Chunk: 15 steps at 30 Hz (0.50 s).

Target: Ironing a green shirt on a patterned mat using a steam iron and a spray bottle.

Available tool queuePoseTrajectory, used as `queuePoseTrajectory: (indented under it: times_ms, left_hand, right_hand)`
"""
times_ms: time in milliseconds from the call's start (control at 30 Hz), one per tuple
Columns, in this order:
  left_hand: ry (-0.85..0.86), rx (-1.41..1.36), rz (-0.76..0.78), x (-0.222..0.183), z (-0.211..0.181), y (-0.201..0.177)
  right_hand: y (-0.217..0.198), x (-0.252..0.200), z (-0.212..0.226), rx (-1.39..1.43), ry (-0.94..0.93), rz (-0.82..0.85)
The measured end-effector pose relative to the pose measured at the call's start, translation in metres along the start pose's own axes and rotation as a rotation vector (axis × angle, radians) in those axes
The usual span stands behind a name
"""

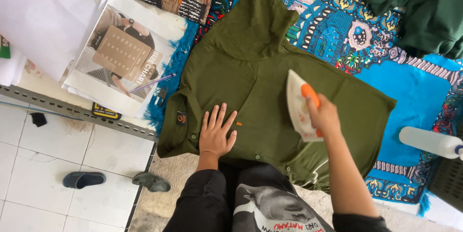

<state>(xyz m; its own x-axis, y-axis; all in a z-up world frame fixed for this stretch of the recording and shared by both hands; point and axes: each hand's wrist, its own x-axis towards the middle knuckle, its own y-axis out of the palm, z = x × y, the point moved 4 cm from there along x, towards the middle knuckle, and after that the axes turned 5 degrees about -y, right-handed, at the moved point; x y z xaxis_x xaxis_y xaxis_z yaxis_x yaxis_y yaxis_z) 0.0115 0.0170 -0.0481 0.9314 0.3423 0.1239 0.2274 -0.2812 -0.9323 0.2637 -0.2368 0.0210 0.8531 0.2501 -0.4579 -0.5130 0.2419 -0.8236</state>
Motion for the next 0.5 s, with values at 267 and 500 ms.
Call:
queuePoseTrajectory:
  times_ms: [267, 500]
  left_hand:
    - [0.01, 0.002, -0.013, 0.001, 0.0, -0.004]
    - [-0.003, 0.002, 0.002, 0.0, 0.0, -0.001]
  right_hand:
    - [-0.009, -0.034, -0.02, 0.324, 0.203, 0.007]
    - [-0.003, -0.087, 0.002, 0.147, 0.298, -0.022]
